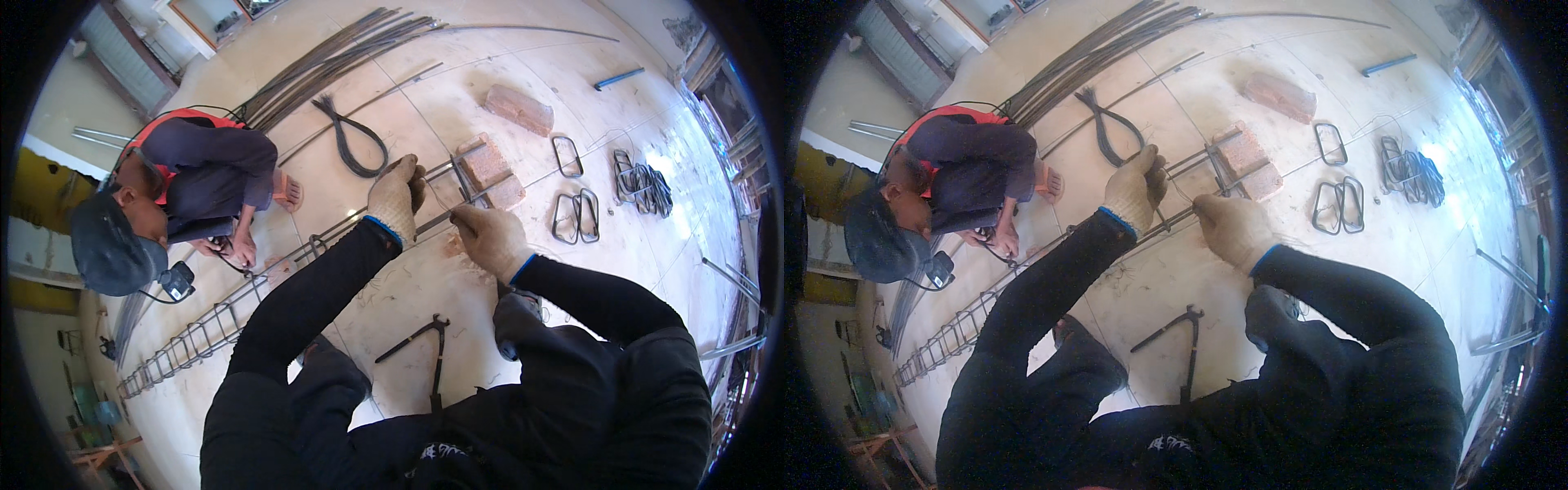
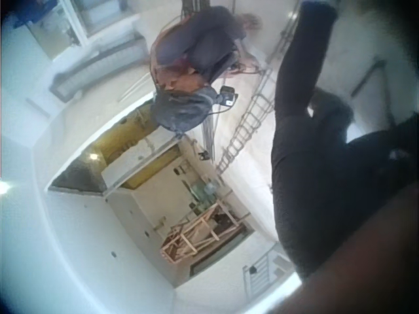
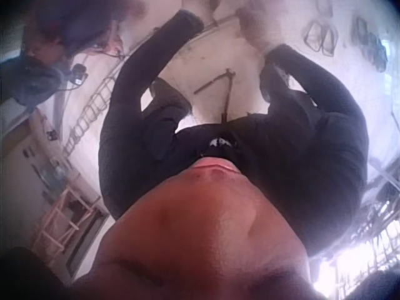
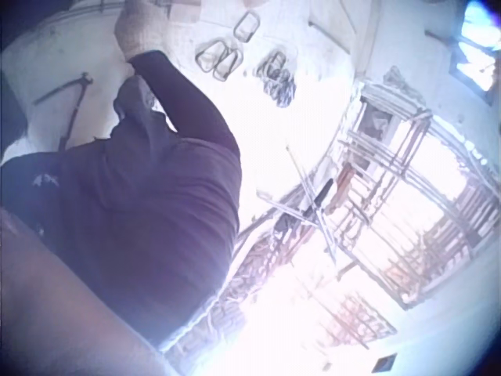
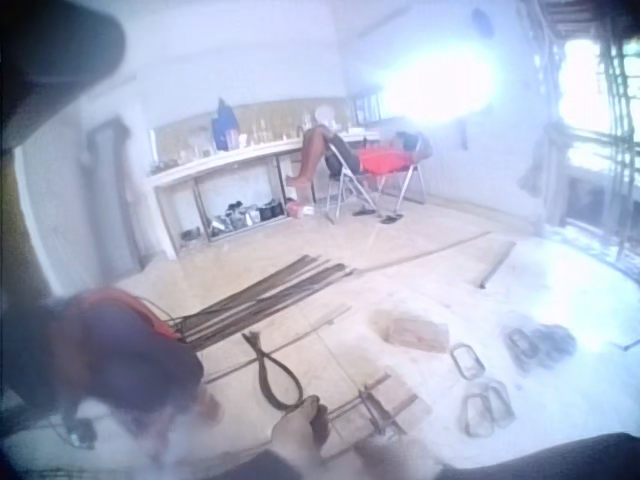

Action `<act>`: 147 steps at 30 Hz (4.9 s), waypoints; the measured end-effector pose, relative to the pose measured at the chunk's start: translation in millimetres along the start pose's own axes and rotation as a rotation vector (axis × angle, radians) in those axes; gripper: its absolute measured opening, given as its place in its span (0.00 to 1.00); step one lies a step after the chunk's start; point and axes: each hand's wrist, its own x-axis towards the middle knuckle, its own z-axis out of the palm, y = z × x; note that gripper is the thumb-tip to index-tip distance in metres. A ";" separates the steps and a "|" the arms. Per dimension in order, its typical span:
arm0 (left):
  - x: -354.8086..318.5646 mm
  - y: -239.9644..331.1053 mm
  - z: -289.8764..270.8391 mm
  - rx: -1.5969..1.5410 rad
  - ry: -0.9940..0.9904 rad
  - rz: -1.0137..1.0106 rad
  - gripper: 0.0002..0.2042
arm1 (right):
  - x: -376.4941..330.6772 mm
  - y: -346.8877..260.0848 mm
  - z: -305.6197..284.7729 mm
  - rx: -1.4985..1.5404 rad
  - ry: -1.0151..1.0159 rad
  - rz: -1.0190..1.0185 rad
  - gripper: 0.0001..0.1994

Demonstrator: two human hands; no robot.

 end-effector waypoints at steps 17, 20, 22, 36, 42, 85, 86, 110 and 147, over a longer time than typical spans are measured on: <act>19.2 24.7 -34.6 -0.055 -0.883 -0.091 0.13 | 61.3 -1.3 -12.3 1.629 -0.743 0.350 0.22; 7.8 29.4 -22.4 0.079 -0.693 0.068 0.15 | 66.3 -16.5 -9.2 1.130 -0.380 0.318 0.19; 9.4 23.5 -15.4 0.128 -0.361 0.161 0.14 | 74.5 -26.3 2.4 0.695 0.077 0.088 0.13; 71.7 -56.4 -4.4 0.504 -0.192 0.042 0.14 | 33.5 29.2 14.0 0.302 -0.047 0.391 0.13; 100.5 -87.3 -5.4 0.653 -0.269 0.125 0.19 | 21.2 67.2 0.2 0.525 -0.299 0.577 0.20; 186.9 -77.8 15.4 1.316 -0.153 0.484 0.21 | 168.9 156.0 78.4 -0.380 -0.468 0.323 0.18; 187.6 -78.6 19.6 1.327 -0.155 0.464 0.22 | 165.5 158.9 83.2 -0.379 -0.417 0.332 0.18; 204.5 -54.5 -1.9 0.894 -0.414 0.152 0.14 | 153.9 80.2 91.2 0.522 0.208 0.580 0.13; 205.2 -68.5 -10.0 0.900 -0.492 0.208 0.18 | 215.2 129.2 -43.2 0.062 -0.013 -0.021 0.15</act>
